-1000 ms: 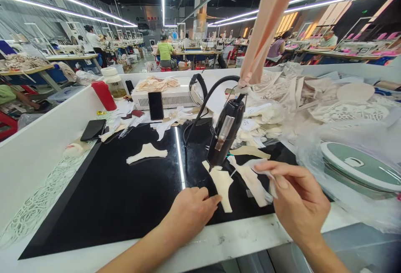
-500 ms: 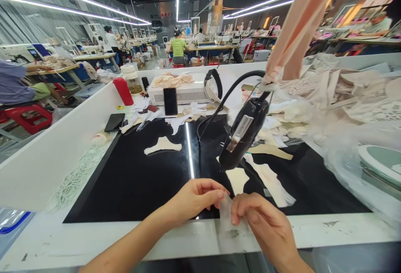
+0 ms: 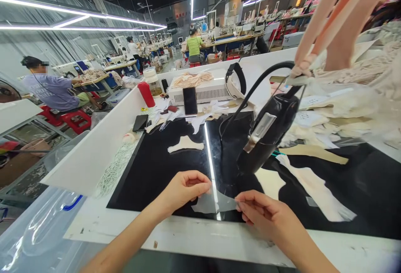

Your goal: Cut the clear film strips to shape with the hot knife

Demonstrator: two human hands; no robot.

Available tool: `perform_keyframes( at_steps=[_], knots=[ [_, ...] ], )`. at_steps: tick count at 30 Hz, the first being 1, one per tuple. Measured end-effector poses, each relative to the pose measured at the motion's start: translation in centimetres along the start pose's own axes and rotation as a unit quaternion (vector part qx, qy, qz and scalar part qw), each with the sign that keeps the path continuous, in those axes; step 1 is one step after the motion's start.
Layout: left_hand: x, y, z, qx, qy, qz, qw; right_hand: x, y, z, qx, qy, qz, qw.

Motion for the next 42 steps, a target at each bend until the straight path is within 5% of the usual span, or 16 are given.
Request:
perform_keyframes(
  at_steps=[3, 13, 16, 20, 24, 27, 30, 36, 42],
  knots=[
    [1.1, -0.4, 0.0, 0.005, 0.028, 0.045, 0.999, -0.9, 0.1, 0.5, -0.029, -0.013, 0.009, 0.999],
    [3.3, -1.8, 1.2, -0.015, 0.084, 0.138, 0.987, -3.4, -1.2, 1.3, 0.110, -0.089, -0.231, 0.963],
    [3.6, -2.1, 1.8, -0.023, 0.105, 0.151, 0.983, -3.8, -1.7, 1.4, 0.220, -0.075, -0.296, 0.927],
    [4.0, -2.7, 2.5, 0.004, 0.144, 0.146, 0.979, -3.9, -2.3, 0.9, 0.381, -0.008, -0.391, 0.838],
    [4.5, -3.1, 2.5, 0.020, 0.169, 0.124, 0.978, -3.7, -2.7, 0.0, 0.390, -0.020, -0.410, 0.824],
    [4.8, -3.4, 2.4, 0.011, 0.171, 0.098, 0.980, -2.1, -3.3, -0.5, 0.354, -0.031, -0.405, 0.842],
    [5.5, -4.3, 2.6, 0.013, 0.180, 0.098, 0.979, 1.9, -4.0, -0.5, 0.312, 0.010, -0.425, 0.850],
    [5.3, -4.7, 2.4, 0.006, 0.201, 0.103, 0.974, 11.2, -4.5, -0.3, 0.234, 0.159, -0.507, 0.814],
    [5.2, -4.8, 2.1, 0.010, 0.209, 0.105, 0.972, 13.2, -4.1, 0.2, 0.217, 0.158, -0.530, 0.804]
  ],
)
Point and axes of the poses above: each hand's wrist, its own z-axis towards the middle knuckle, its own x-axis out of the back of the hand, y = z × x, the point moved 6 cm from there along z, towards the middle knuckle, and after that the axes turned 13 degrees about z, right-handed, at the moved point
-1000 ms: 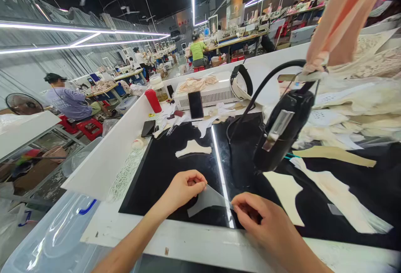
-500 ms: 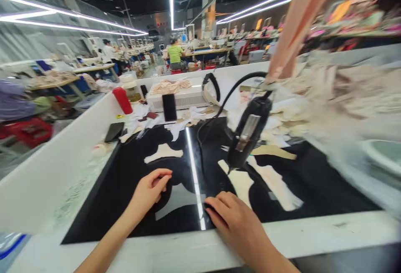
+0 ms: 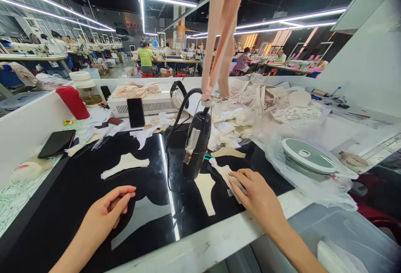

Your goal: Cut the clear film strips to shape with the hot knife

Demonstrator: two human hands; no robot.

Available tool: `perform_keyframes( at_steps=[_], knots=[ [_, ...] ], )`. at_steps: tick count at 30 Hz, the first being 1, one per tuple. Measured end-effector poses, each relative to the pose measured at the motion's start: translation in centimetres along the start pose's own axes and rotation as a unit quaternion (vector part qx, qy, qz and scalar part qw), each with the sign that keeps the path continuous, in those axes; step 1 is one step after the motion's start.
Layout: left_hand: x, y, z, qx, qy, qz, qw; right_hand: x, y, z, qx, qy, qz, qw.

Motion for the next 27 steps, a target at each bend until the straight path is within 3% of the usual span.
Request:
perform_keyframes(
  at_steps=[13, 17, 24, 27],
  knots=[
    [0.3, -1.4, 0.7, 0.000, -0.020, 0.014, 1.000, 2.1, 1.1, -2.6, -0.031, -0.074, 0.051, 0.995],
    [0.4, -1.9, 1.3, 0.002, -0.030, 0.036, 0.999, 2.1, 1.4, -3.1, -0.044, -0.076, 0.058, 0.994],
    [0.5, -0.4, -0.1, -0.008, 0.002, 0.051, 0.999, 2.8, 2.5, -3.5, -0.092, -0.046, 0.084, 0.991],
    [0.5, -0.1, -0.4, -0.009, 0.006, 0.067, 0.998, 3.2, 2.3, -3.6, -0.080, -0.037, 0.091, 0.992]
  ],
)
Point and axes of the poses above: each hand's wrist, its own z-axis towards the middle knuckle, its own x-axis out of the back of the hand, y = z × x, the point moved 6 cm from there along z, towards the middle knuckle, and after that the axes turned 13 degrees about z, right-handed, at the moved point
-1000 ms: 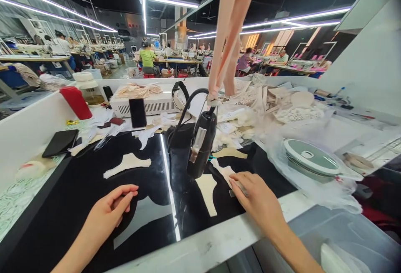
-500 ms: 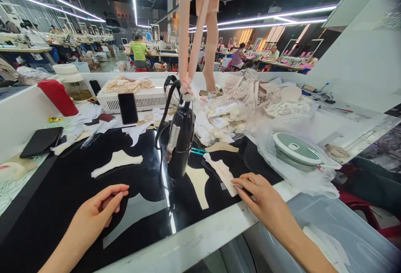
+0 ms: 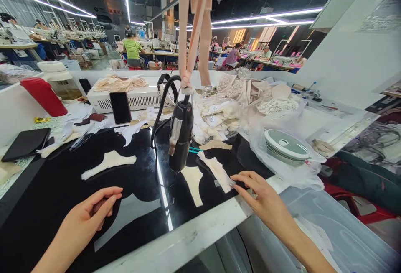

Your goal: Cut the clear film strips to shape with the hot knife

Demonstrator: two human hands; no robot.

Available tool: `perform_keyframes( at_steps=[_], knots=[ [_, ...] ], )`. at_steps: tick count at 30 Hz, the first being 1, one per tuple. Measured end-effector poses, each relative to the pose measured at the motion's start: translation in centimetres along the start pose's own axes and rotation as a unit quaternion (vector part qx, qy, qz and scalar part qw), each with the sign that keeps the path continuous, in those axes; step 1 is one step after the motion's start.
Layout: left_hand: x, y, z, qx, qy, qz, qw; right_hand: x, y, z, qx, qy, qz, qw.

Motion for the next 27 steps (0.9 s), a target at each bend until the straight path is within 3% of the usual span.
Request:
perform_keyframes(
  at_steps=[9, 27],
  knots=[
    [0.2, 0.3, 0.0, -0.002, 0.009, 0.009, 1.000, -1.6, -0.8, -0.1, 0.083, -0.063, -0.040, 0.994],
    [0.0, -0.3, 0.5, 0.002, -0.015, 0.018, 1.000, -2.2, -0.9, 0.1, 0.083, -0.069, -0.028, 0.994]
  ],
)
Point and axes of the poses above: each hand's wrist, its own z-axis towards the middle knuckle, its own x-axis out of the back of the hand, y = z × x, the point moved 6 cm from there along z, towards the middle knuckle, and after that the axes turned 13 degrees about z, right-handed, at the moved point
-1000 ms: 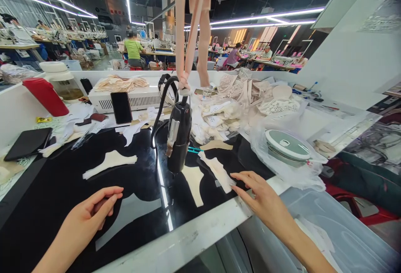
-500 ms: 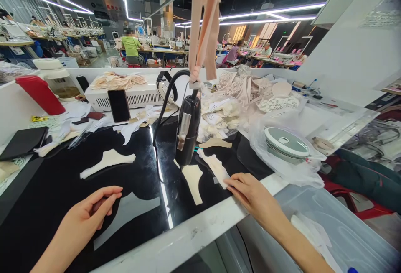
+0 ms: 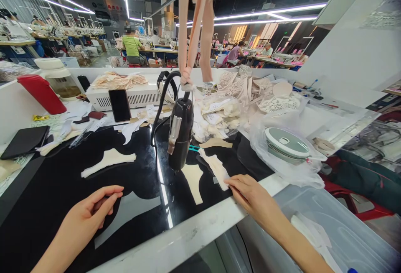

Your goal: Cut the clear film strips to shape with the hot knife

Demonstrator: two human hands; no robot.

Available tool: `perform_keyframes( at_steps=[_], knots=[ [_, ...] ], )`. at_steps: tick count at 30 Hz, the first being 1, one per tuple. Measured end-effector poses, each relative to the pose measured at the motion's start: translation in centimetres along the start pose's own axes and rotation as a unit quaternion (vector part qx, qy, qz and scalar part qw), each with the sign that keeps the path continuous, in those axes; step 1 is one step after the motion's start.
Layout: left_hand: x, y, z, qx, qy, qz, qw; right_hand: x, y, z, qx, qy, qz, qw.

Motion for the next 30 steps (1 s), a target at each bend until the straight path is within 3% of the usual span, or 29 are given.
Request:
perform_keyframes(
  at_steps=[11, 19, 30],
  knots=[
    [0.3, -0.8, 0.8, -0.003, -0.032, 0.010, 0.999, 1.1, 0.3, -0.2, -0.058, 0.025, 0.049, 0.997],
    [0.1, -0.2, 0.2, -0.007, -0.013, 0.000, 1.000, 1.5, 1.0, 0.2, -0.119, 0.033, 0.124, 0.985],
    [-0.1, 0.0, -0.3, -0.022, 0.022, -0.011, 0.999, 3.3, 1.6, 1.3, -0.171, 0.097, 0.149, 0.969]
  ],
)
Point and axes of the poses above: each hand's wrist, its own z-axis towards the middle knuckle, its own x-axis out of the back of the hand, y = z × x, the point moved 6 cm from there along z, towards the middle knuckle, and after that the axes turned 13 degrees about z, right-handed, at the moved point
